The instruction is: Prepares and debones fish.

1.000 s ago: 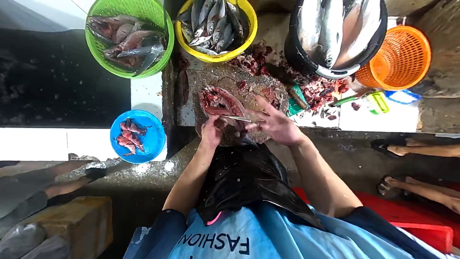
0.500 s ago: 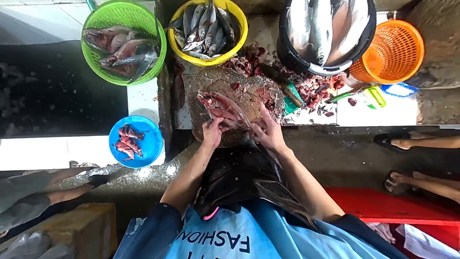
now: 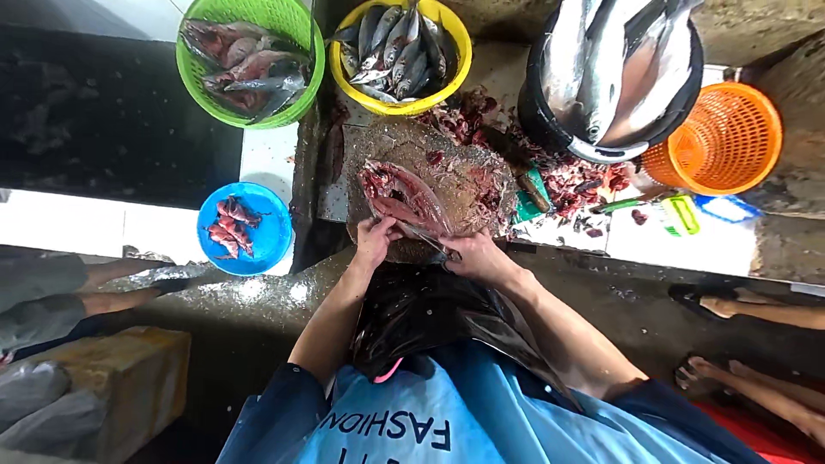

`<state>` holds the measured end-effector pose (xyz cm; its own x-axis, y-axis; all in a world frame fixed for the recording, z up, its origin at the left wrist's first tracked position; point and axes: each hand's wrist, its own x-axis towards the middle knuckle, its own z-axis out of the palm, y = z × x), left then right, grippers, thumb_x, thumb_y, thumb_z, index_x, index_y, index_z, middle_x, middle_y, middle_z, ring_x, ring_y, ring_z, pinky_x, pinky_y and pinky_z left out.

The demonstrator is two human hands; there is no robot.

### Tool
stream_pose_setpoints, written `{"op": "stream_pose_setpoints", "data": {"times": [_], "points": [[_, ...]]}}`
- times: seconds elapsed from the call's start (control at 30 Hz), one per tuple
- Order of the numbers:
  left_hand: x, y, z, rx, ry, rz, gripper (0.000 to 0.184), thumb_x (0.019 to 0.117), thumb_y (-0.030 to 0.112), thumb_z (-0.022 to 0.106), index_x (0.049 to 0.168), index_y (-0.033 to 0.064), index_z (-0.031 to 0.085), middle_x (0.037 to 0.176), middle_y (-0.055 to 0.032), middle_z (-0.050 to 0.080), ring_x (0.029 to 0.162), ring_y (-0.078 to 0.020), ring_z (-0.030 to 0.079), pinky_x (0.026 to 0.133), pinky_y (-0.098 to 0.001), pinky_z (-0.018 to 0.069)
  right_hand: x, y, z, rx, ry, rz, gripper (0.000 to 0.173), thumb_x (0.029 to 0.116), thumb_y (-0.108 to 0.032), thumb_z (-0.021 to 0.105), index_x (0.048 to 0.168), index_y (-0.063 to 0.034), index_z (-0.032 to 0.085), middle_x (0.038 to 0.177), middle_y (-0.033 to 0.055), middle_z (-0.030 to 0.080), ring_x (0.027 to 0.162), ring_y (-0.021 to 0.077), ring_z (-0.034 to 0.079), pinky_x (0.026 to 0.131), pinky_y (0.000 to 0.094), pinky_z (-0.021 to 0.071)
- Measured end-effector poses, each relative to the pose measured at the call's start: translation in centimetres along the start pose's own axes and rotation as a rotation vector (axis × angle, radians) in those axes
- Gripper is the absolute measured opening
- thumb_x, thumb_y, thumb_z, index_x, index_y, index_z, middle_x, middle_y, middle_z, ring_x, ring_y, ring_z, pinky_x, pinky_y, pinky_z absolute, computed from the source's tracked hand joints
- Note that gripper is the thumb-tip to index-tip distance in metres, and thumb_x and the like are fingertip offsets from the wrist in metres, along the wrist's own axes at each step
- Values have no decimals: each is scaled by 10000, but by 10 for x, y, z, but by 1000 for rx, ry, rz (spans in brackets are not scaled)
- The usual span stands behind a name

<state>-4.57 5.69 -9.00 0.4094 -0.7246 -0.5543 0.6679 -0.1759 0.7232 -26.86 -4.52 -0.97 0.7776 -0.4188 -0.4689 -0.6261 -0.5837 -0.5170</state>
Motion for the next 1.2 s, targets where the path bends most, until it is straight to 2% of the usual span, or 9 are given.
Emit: {"op": "stream_pose_setpoints", "data": {"times": [0.1,0.4,0.53,0.63,0.73,0.87,0.93,1.03,1.2], "points": [[-3,-1,-1,4,31,-12,77,968,33,594,1023,32,648,887,-100,730,749,-220,724,711,-430,632,1,-1,0,73,-81,-35,370,931,-262,643,1250,-89,718,1048,147,745,978,334,708,901,587,534],[-15,0,1,-22,110,-8,153,992,64,571,1129,29,630,961,-106,725,804,-228,725,742,-440,631,-11,6,-8,169,-168,-57,249,931,-248,638,1122,-126,742,930,81,733,880,246,686,839,536,517],[-4,-5,-5,-116,169,-3,142,996,44,560,1120,-12,602,921,-140,717,773,-253,719,731,-467,627,-42,30,-4,238,97,-129,313,900,-285,683,1177,-157,753,959,35,752,871,176,710,829,477,581],[-30,-2,1,-83,112,-29,214,1006,107,560,1211,54,588,1032,-99,697,878,-219,699,811,-435,604,-75,83,30,2,469,10,682,854,-564,645,1322,-69,675,1127,174,716,1032,352,667,900,621,485],[-49,-8,9,-118,3,-10,352,938,1,608,1284,59,578,1137,-119,687,980,-237,684,866,-440,585,-130,138,72,-177,244,285,839,798,-603,649,1436,-64,578,1362,257,605,1254,459,573,1019,740,373],[-47,-16,3,-127,28,46,383,906,-61,633,1272,41,589,1129,-127,694,985,-248,694,877,-457,593,-199,140,89,-25,183,391,607,795,-453,647,1168,19,731,1091,255,709,1012,450,674,904,712,428],[-44,-14,3,-123,53,87,361,924,-53,628,1272,33,590,1165,-127,685,1034,-250,687,913,-472,586,-184,118,66,147,373,310,563,826,-430,636,1125,37,739,949,204,722,834,341,688,776,588,527],[-44,-25,-4,-108,83,137,293,937,-45,615,1224,4,576,1117,-119,682,1010,-233,688,904,-461,593,-128,56,20,427,327,39,456,884,-369,653,1166,-21,739,946,92,724,835,151,670,763,391,570],[-64,-15,4,120,80,159,300,1007,49,576,1306,77,581,1187,-68,666,1043,-166,660,924,-408,570,-17,7,4,468,41,-118,378,878,-378,737,1146,-113,764,845,16,704,707,128,622,678,407,543]]}}
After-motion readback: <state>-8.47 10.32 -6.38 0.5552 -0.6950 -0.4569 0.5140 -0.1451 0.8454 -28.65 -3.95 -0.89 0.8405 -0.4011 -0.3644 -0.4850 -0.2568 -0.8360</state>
